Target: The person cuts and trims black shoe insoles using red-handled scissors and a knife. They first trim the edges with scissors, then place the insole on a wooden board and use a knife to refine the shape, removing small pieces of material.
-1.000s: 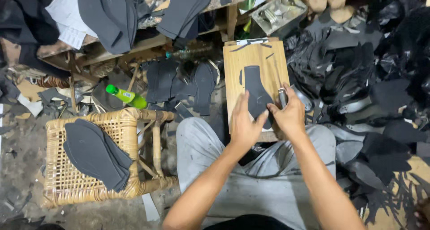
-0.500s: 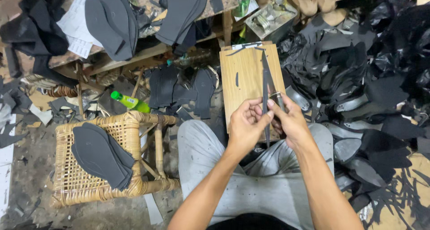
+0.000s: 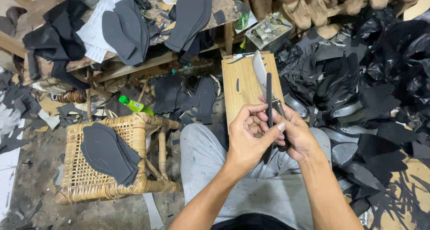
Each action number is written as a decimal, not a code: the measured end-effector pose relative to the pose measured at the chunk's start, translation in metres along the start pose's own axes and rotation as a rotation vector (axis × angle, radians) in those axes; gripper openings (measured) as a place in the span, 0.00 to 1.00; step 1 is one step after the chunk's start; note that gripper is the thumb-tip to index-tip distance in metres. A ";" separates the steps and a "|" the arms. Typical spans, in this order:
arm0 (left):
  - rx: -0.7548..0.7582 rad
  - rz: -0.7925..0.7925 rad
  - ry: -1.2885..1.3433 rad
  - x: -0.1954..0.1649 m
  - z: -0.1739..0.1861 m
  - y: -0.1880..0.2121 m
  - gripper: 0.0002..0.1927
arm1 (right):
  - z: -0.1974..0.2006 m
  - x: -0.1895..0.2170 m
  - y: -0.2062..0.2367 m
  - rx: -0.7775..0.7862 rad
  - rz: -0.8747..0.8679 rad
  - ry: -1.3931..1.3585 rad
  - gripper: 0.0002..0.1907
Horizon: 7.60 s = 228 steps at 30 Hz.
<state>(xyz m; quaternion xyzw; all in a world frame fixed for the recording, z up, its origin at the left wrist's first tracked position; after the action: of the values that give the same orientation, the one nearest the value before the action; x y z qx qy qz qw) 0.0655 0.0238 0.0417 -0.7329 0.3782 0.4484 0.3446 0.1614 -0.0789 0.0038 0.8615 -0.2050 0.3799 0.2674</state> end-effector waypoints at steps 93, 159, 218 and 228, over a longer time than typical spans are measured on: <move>0.129 -0.275 -1.357 0.165 0.051 -0.058 0.29 | 0.013 -0.030 -0.030 -0.698 0.188 1.724 0.22; 0.105 -0.306 -1.310 0.164 0.049 -0.048 0.30 | 0.036 -0.004 -0.037 -0.583 0.180 1.792 0.20; 0.089 -0.332 -1.255 0.151 0.045 -0.047 0.30 | 0.030 0.018 -0.029 -0.440 0.105 1.861 0.21; 0.103 -0.324 -1.268 0.160 0.047 -0.049 0.29 | 0.026 -0.005 -0.042 -0.551 0.121 1.872 0.22</move>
<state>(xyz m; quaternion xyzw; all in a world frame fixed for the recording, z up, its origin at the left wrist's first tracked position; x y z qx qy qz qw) 0.1390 0.0475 -0.1141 -0.3568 0.0075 0.7173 0.5985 0.1959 -0.0614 -0.0275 0.1074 -0.0352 0.8621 0.4940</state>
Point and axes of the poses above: each hand's wrist, its own y-axis away from the middle knuckle, its own z-axis out of the back of the hand, x = y × z, the point moved 2 cm from there along -y, towards the middle knuckle, and after that the axes turned 6 degrees about -z, right-handed, at the moved point
